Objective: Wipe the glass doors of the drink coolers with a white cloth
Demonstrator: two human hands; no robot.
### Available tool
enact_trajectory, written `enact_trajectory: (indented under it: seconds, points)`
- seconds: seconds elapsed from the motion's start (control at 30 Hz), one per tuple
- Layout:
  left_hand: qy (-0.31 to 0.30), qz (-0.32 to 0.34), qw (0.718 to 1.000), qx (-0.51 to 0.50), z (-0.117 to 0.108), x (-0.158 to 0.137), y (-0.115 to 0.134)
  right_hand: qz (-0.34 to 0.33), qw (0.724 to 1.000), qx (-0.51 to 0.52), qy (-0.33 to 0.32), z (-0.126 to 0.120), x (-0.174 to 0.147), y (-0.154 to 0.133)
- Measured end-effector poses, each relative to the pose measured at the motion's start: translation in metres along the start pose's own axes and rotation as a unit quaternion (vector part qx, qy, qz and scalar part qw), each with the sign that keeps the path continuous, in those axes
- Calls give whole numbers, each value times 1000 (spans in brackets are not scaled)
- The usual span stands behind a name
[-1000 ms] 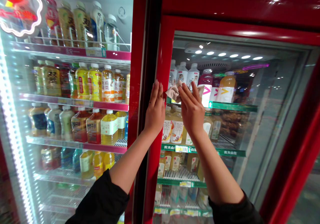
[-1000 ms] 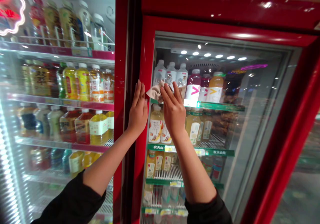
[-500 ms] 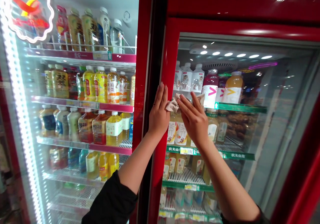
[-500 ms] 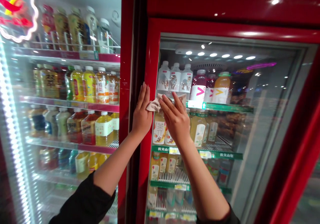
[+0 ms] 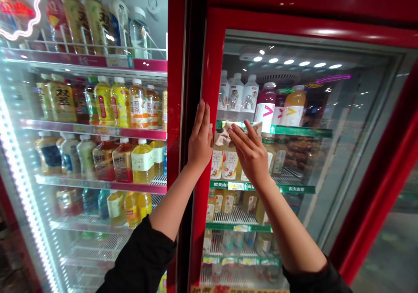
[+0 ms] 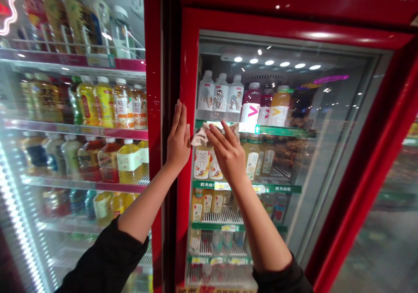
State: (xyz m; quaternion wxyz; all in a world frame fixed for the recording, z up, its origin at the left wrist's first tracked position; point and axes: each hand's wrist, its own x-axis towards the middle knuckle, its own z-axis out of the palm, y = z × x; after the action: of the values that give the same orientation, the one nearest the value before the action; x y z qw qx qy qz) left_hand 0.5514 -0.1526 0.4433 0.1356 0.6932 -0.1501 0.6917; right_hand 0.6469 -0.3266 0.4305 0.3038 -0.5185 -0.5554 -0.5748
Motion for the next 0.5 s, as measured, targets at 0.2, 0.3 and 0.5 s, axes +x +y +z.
enact_trajectory:
  seconds: [0.2,0.3,0.5]
  points:
    - [12,-9,1000,8,-1,-1,1,41,997,18,55,24,19,-21]
    - [12,-6,1000,14,-2,-2,1,-12,999,27,14,23,8,-26]
    - [17,-1,998,56,0,-1,0,-53,998,3,-27,-5,-19,-2]
